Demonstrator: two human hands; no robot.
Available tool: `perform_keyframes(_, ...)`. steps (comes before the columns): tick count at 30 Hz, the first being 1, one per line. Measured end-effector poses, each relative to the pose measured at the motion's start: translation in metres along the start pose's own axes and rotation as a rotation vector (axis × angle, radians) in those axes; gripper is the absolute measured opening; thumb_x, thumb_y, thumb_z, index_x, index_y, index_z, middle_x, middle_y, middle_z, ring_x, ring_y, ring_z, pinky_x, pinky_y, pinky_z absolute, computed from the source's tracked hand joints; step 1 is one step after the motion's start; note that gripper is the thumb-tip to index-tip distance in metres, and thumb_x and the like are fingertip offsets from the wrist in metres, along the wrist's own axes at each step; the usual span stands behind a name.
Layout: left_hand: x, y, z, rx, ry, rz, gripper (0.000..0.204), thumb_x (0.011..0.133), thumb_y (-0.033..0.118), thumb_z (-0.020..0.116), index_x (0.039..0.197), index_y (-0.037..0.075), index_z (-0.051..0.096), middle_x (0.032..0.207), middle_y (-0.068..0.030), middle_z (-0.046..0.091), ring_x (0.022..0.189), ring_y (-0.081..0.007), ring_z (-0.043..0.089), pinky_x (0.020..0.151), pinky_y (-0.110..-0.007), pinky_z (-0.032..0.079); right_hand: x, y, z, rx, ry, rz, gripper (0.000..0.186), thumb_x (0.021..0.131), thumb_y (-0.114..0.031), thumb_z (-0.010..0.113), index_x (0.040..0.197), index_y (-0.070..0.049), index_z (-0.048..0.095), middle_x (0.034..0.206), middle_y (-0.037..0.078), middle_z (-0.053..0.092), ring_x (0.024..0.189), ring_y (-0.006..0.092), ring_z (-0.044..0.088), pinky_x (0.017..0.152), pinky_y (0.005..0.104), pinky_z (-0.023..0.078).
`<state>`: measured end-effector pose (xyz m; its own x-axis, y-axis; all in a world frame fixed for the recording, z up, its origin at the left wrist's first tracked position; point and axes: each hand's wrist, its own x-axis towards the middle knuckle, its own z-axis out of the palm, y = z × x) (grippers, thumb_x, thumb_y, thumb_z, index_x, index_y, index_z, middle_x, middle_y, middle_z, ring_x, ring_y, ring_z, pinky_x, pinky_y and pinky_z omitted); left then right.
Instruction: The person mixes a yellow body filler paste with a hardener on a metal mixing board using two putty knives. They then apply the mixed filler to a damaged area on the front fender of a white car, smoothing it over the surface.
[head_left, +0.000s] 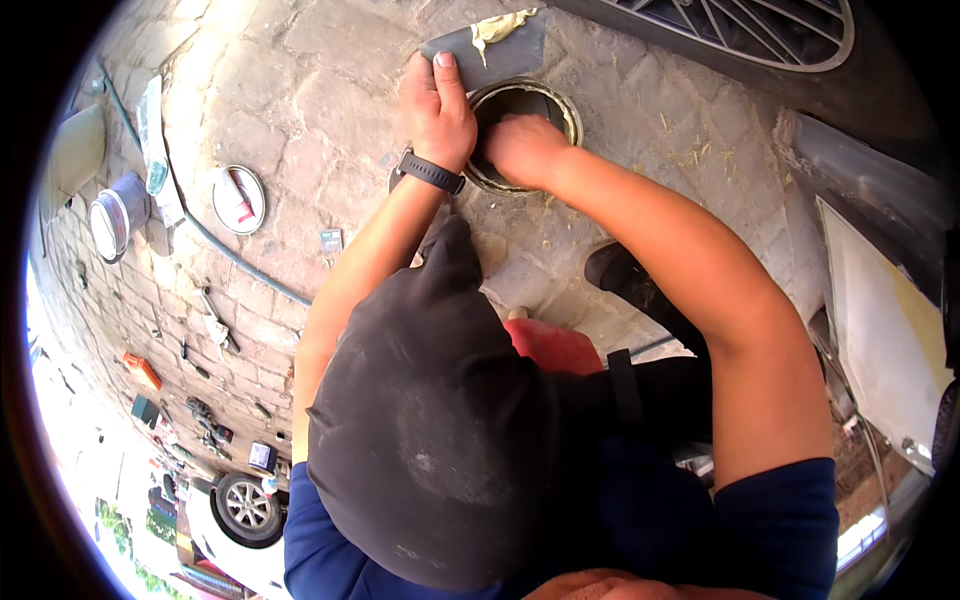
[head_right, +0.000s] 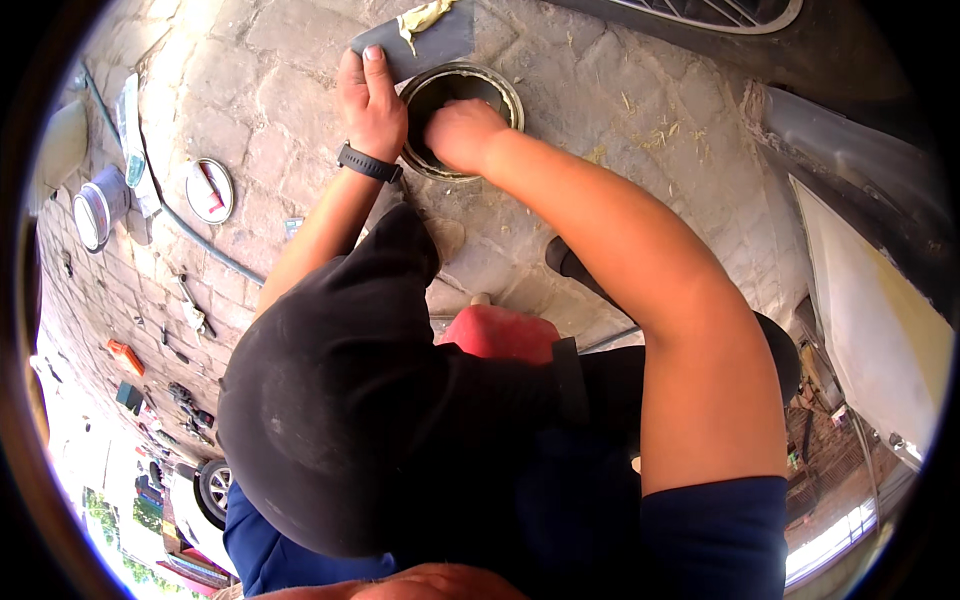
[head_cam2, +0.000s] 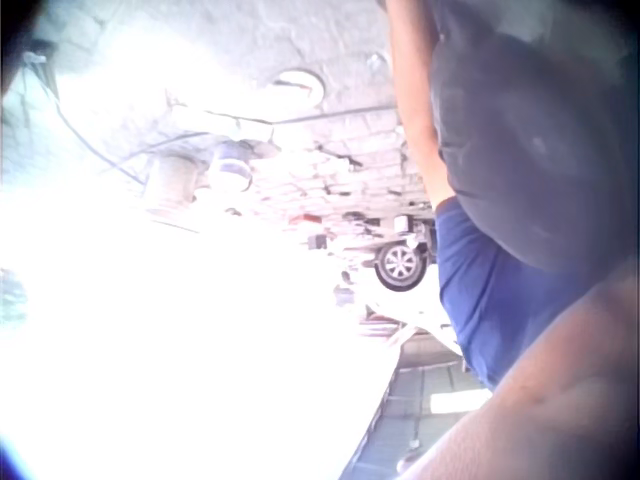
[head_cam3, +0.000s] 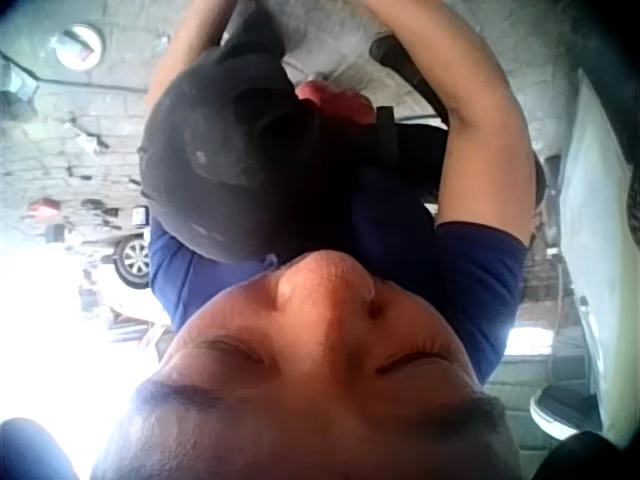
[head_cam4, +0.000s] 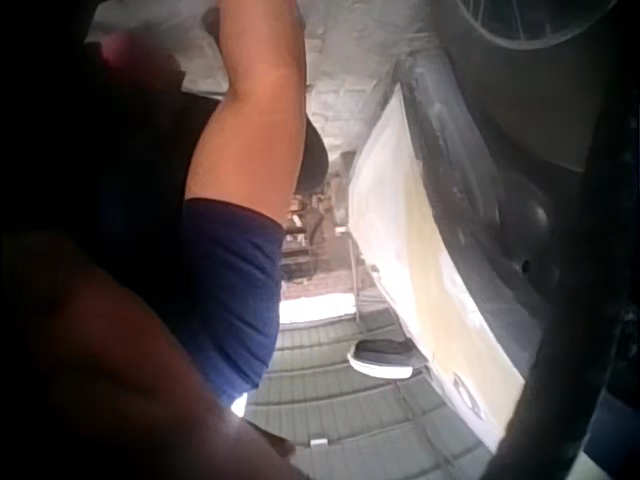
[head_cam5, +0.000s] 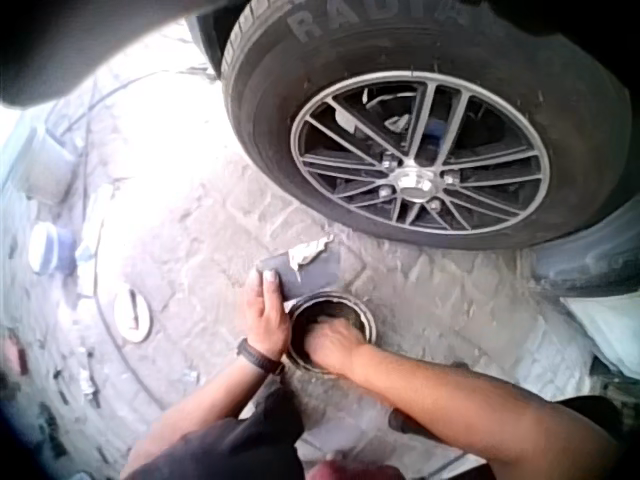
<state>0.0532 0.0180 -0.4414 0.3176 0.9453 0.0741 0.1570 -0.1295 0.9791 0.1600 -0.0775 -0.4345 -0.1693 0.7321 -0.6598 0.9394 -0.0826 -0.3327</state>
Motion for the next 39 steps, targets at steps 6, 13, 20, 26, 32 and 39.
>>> perform_keyframes(6,0.003,0.016,0.008,0.25,-0.072,0.133,0.023,0.108,0.019,0.054,0.092,0.003,0.052,0.077,-0.0233,0.061,0.072,-0.0502,0.058,0.061,-0.054,0.044,0.01,0.02,-0.041,0.16,-0.154,-0.031,0.036,0.096,-0.025,0.052,0.116,-0.006,0.076,0.127,0.018,0.073,0.118,0.0337,0.07,0.102,0.0449,0.053)
perform_keyframes(13,0.001,0.016,0.006,0.196,-0.066,0.162,0.019,0.108,0.017,0.054,0.094,0.003,0.052,0.079,-0.0232,0.062,0.073,-0.0496,0.06,0.062,-0.054,0.045,0.015,0.015,-0.056,0.095,-0.265,-0.166,0.04,0.094,-0.027,0.054,0.119,-0.005,0.075,0.129,0.018,0.073,0.119,0.0333,0.069,0.102,0.0442,0.053)
perform_keyframes(20,0.003,0.011,0.008,0.192,-0.046,0.153,0.019,0.108,0.017,0.054,0.095,0.003,0.053,0.079,-0.0223,0.061,0.073,-0.0496,0.058,0.063,-0.054,0.044,0.018,0.018,-0.048,0.041,-0.274,-0.183,0.036,0.093,-0.025,0.056,0.116,-0.007,0.077,0.125,0.016,0.075,0.118,0.0324,0.069,0.1,0.0444,0.053)
perform_keyframes(26,0.002,0.015,0.006,0.195,-0.047,0.145,0.021,0.108,0.018,0.054,0.093,0.003,0.051,0.079,-0.0219,0.06,0.074,-0.0493,0.057,0.064,-0.053,0.044,0.012,0.014,-0.058,-0.303,-0.403,-0.338,0.029,0.091,-0.02,0.057,0.103,-0.008,0.081,0.12,0.015,0.076,0.112,0.0332,0.072,0.094,0.047,0.057)
perform_keyframes(32,0.009,-0.002,0.001,0.077,0.05,0.099,0.025,0.112,0.023,0.049,0.104,0.002,0.06,0.086,-0.0138,0.065,0.079,-0.0298,0.06,0.072,-0.041,0.049,-0.013,0.06,-0.064,-0.523,0.077,-0.56,0.017,0.078,-0.017,0.066,0.082,-0.01,0.081,0.09,0.004,0.075,0.105,0.0279,0.068,0.087,0.0385,0.06)
perform_keyframes(39,0.006,-0.002,0.001,-0.178,-0.118,-0.065,0.032,0.115,0.026,0.047,0.117,-0.001,0.064,0.103,-0.0083,0.07,0.095,-0.0158,0.064,0.086,-0.034,0.053,-0.035,0.081,-0.082,-0.606,0.133,-0.477,0.015,0.083,-0.015,0.065,0.084,-0.012,0.08,0.099,0.002,0.076,0.111,0.0279,0.07,0.086,0.0407,0.062)
